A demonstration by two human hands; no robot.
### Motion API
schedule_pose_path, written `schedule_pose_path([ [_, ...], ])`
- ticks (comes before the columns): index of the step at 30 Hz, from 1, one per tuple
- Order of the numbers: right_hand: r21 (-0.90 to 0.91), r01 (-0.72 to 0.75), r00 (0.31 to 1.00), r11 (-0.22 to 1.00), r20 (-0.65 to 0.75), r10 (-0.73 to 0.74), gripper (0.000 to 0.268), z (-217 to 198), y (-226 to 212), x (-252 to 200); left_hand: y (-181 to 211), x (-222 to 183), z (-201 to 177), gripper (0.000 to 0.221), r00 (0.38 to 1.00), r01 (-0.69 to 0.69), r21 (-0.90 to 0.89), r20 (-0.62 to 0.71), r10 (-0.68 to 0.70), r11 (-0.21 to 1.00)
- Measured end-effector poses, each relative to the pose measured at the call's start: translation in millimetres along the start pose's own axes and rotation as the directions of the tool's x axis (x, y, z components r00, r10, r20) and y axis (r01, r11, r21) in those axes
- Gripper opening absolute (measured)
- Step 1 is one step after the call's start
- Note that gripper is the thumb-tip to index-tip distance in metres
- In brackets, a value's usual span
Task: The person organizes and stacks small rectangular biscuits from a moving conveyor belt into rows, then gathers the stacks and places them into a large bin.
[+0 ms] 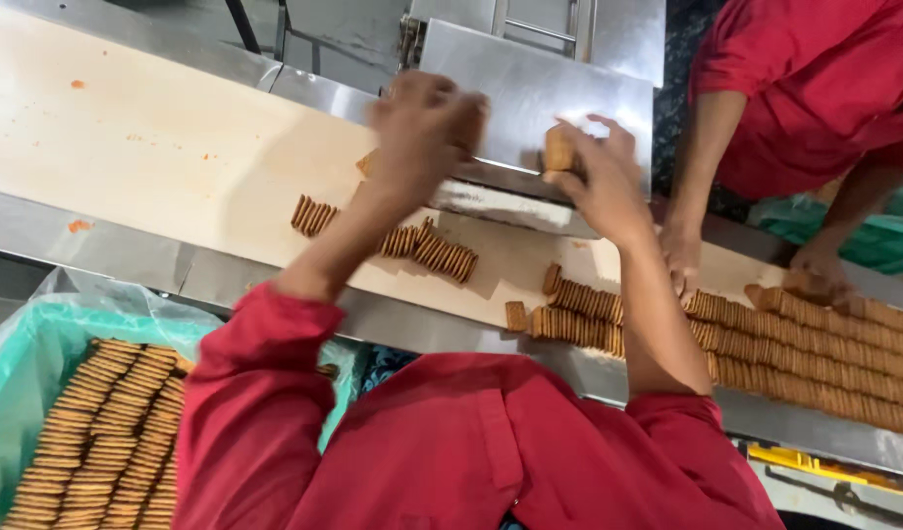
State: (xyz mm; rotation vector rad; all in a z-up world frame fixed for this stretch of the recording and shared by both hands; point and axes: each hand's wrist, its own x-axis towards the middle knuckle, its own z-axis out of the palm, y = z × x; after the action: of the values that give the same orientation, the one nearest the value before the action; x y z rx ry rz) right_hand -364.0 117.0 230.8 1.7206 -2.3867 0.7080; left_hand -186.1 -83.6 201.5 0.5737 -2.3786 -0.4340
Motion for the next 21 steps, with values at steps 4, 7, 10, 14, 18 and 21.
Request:
schedule_pose_path([
  [4,0.081,-0.02,0.994,0.997,0.107,0.011,0.069,10.7,7.2,15.1,42.4,19.4,52.4,0.067,0.996,-0.087,-0.029,-0.013,0.087,0.996],
  [7,0.125,-0.023,0.999,0.992,0.049,0.017,0.068,11.2,8.2,10.5,33.9,18.4,60.9,0.074,0.995,-0.081,-0.113,0.043,0.087,0.99],
  [10,0.122,-0.042,0.999,0.992,0.033,0.038,0.066,10.1,5.2,11.7,32.2,18.2,63.1,0.066,0.99,-0.034,-0.12,0.132,0.05,0.992],
  [14,0.171,-0.043,0.999,0.984,0.025,0.04,0.062,9.7,4.8,12.6,34.6,19.6,62.2,0.066,0.994,-0.069,-0.078,0.084,0.075,0.995],
  [18,0.16,-0.024,1.0,0.987,-0.011,0.026,0.062,11.4,4.0,12.3,41.9,16.9,59.1,0.063,0.986,-0.03,-0.047,0.164,0.037,0.998],
  [21,0.166,-0.053,0.999,0.985,-0.001,0.054,0.06,11.5,8.0,12.9,39.5,23.3,55.5,0.065,0.969,0.039,-0.056,0.246,-0.024,0.998],
])
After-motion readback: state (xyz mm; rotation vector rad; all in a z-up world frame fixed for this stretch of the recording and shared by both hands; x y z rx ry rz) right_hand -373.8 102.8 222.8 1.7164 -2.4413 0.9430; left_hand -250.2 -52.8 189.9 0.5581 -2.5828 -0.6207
